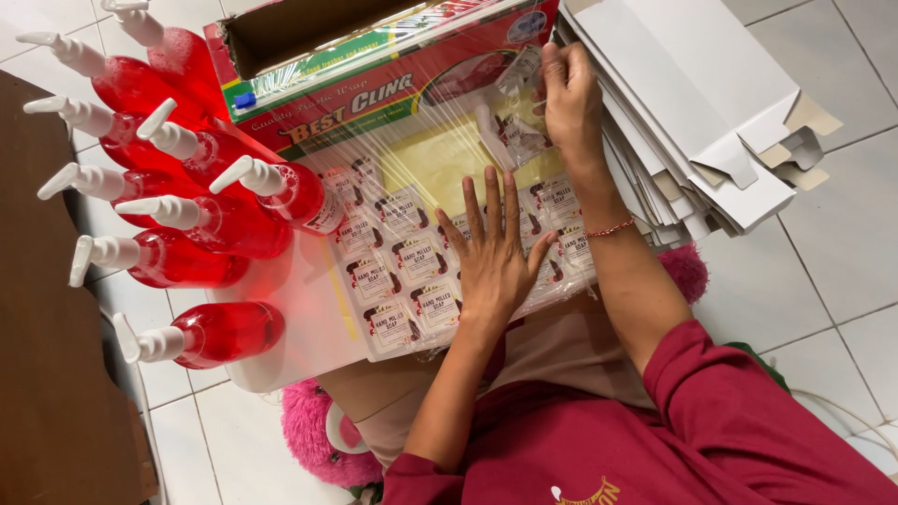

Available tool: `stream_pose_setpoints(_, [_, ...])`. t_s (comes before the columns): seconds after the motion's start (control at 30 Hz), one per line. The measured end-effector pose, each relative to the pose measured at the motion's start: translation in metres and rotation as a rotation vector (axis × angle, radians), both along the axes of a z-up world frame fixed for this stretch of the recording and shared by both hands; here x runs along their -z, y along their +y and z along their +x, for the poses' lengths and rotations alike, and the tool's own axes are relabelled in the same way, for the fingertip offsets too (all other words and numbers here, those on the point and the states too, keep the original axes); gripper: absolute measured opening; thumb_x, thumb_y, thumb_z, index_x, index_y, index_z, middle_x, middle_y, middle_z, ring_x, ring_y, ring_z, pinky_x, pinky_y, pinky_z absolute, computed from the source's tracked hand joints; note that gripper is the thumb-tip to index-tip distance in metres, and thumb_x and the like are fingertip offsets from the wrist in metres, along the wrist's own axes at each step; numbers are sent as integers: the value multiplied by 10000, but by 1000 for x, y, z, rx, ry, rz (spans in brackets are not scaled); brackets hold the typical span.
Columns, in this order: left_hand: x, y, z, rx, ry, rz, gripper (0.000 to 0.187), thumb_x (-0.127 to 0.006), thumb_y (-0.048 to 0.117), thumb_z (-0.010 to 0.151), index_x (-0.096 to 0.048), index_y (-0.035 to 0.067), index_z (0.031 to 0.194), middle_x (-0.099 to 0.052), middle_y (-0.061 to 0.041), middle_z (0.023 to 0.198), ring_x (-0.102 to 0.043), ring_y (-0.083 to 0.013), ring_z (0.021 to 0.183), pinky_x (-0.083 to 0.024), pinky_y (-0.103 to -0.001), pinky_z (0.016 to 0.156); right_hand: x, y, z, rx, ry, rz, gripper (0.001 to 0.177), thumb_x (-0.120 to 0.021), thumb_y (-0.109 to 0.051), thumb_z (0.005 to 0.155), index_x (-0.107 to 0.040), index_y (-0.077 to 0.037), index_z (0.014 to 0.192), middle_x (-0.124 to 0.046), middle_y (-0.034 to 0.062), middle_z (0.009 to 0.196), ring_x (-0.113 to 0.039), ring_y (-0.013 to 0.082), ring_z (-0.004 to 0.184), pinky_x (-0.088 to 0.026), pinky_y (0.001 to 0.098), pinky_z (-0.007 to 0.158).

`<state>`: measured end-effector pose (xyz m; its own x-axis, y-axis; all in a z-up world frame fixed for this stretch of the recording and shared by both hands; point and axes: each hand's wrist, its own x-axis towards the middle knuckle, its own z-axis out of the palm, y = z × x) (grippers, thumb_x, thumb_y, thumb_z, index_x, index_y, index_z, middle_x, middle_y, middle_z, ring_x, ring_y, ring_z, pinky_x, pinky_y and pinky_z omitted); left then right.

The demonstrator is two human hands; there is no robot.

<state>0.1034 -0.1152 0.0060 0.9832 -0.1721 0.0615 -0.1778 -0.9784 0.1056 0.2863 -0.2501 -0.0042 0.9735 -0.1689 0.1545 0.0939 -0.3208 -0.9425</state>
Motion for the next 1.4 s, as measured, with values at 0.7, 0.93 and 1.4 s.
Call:
stream_pose_setpoints(0.7, [1, 2, -1, -13, -18, -6, 945, -311, 773, 1035, -9, 133, 1661, 56, -104, 1721, 91, -349, 1576, 102, -682, 1194, -36, 4, -35, 135, -282, -24, 305, -357, -288, 1138, -407, -36, 974, -601, 82, 632, -714, 170, 458, -513, 212, 305])
stream_pose_setpoints(0.93, [3, 2, -1, -16, -24, -16, 958, -334, 780, 1022, -20, 143, 1665, 59, -91, 1724, 97, -339, 1580, 97, -682, 1196, -34, 4, -32, 229, -298, -162, 295, -327, -295, 1136, -389, -69, 956, -528, 52, 634, -568, 172, 353, -324, 261, 285])
stream_pose_setpoints(1.4, [0, 2, -1, -10, -13, -15, 944, -321, 772, 1033, 3, 148, 1663, 78, -93, 1721, 124, -339, 1569, 118, -685, 1184, -31, 1, -17, -130, -128, 882, 242, -494, -343, 998, -478, -119, 909, -671, 279, 1289, -730, 309, 1130, -657, 365, 972])
